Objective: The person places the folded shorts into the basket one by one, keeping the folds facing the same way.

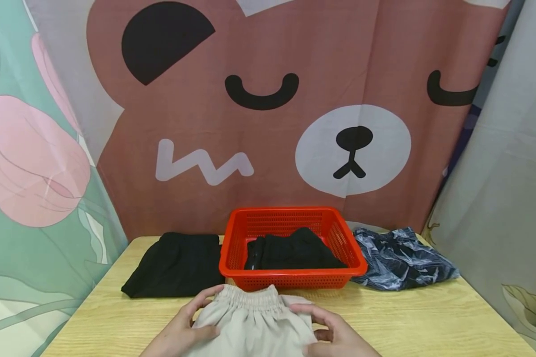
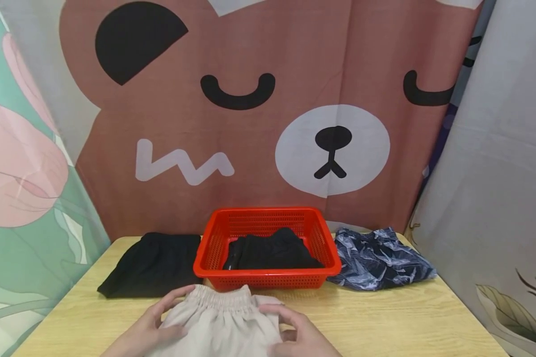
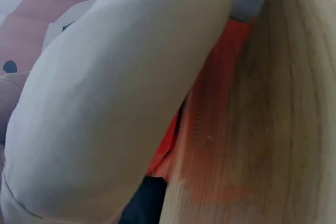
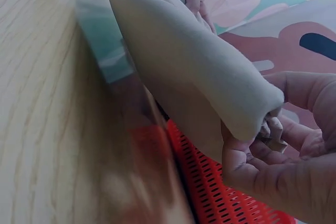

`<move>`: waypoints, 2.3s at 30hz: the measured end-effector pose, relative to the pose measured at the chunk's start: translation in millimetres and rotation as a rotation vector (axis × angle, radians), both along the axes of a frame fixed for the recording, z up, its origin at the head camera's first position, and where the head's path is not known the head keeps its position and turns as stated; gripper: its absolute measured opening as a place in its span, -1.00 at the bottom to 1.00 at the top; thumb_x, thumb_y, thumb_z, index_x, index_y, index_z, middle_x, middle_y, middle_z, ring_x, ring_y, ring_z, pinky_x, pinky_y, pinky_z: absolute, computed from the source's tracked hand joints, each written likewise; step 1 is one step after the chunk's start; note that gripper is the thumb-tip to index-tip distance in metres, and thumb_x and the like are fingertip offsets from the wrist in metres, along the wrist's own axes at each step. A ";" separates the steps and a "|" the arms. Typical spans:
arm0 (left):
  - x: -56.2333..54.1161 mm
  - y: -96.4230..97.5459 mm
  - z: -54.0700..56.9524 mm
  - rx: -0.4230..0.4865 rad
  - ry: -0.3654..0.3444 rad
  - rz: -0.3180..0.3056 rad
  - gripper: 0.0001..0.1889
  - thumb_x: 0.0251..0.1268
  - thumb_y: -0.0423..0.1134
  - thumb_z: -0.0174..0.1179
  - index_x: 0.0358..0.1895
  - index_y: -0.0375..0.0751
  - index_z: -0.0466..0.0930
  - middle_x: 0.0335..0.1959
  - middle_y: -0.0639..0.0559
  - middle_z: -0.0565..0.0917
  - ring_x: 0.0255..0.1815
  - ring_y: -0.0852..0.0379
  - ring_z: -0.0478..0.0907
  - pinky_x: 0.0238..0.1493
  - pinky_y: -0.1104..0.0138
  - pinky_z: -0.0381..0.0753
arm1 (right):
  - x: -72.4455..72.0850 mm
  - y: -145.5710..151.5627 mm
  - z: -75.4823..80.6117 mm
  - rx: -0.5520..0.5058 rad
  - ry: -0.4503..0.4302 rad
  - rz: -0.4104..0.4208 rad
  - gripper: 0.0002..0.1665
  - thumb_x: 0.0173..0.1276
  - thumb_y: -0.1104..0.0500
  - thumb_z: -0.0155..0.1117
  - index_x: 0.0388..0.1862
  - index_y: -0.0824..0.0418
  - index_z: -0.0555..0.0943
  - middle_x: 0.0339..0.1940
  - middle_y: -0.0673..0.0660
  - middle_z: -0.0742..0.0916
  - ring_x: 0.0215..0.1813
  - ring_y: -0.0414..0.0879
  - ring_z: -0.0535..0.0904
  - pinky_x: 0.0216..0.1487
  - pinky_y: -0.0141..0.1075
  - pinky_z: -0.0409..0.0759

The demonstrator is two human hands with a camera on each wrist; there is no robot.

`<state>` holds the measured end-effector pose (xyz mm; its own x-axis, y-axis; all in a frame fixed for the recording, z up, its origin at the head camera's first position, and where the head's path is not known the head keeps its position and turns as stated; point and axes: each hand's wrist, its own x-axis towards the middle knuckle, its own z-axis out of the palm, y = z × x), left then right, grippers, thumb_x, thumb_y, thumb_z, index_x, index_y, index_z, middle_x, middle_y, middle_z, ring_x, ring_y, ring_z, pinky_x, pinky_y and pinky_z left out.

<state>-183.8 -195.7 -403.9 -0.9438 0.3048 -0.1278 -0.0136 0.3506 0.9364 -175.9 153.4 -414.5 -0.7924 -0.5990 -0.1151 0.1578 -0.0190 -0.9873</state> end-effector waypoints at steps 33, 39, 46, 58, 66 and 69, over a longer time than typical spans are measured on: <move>2.6 18.4 36.5 0.318 -0.077 -0.005 -0.19 0.17 -0.37 0.32 0.48 0.14 0.17 0.30 -0.25 0.22 0.09 -0.13 0.40 -0.02 0.02 0.58 | 9.4 18.7 48.9 0.173 0.279 -0.187 -0.27 0.27 0.30 0.33 0.42 0.20 0.35 0.44 0.26 0.32 0.24 0.16 0.38 0.16 0.04 0.44; -0.5 24.3 38.9 0.355 0.003 -0.011 -0.23 0.19 -0.43 0.25 0.47 0.08 0.20 0.28 -0.24 0.27 0.09 -0.12 0.38 -0.05 0.03 0.58 | 8.5 21.1 54.8 0.192 0.252 -0.239 -0.28 0.27 0.28 0.32 0.42 0.16 0.37 0.46 0.21 0.32 0.37 0.24 0.25 0.22 0.29 0.27; -2.6 27.4 41.9 0.360 0.046 -0.003 -0.25 0.19 -0.46 0.23 0.45 0.07 0.24 0.28 -0.24 0.29 0.11 -0.14 0.37 -0.05 0.04 0.58 | 4.4 25.1 59.5 0.169 0.253 -0.220 -0.32 0.31 0.32 0.25 0.42 0.17 0.36 0.47 0.24 0.29 0.41 0.26 0.19 0.25 0.26 0.24; -10.8 29.9 46.4 0.429 0.065 -0.034 -0.26 0.19 -0.50 0.19 0.45 0.04 0.23 0.30 -0.26 0.27 0.11 -0.16 0.41 -0.05 0.02 0.58 | -1.5 30.4 66.2 0.098 0.368 -0.205 -0.33 0.30 0.38 0.22 0.41 0.21 0.38 0.45 0.24 0.31 0.29 0.02 0.36 0.13 -0.31 0.45; -18.9 34.2 50.0 0.459 0.084 -0.044 -0.26 0.19 -0.51 0.18 0.44 0.05 0.25 0.30 -0.26 0.26 0.12 -0.18 0.40 -0.04 0.01 0.57 | -9.1 35.1 72.0 0.041 0.394 -0.201 -0.33 0.32 0.39 0.20 0.42 0.24 0.35 0.42 0.26 0.33 0.12 0.02 0.49 -0.03 -0.19 0.57; -21.5 36.1 51.4 0.465 0.100 -0.053 -0.26 0.19 -0.51 0.18 0.44 0.05 0.25 0.28 -0.27 0.28 0.11 -0.19 0.42 -0.05 0.01 0.57 | -11.3 35.9 73.1 0.031 0.399 -0.215 -0.33 0.32 0.40 0.20 0.42 0.25 0.35 0.36 0.25 0.38 0.03 0.05 0.53 -0.10 -0.16 0.60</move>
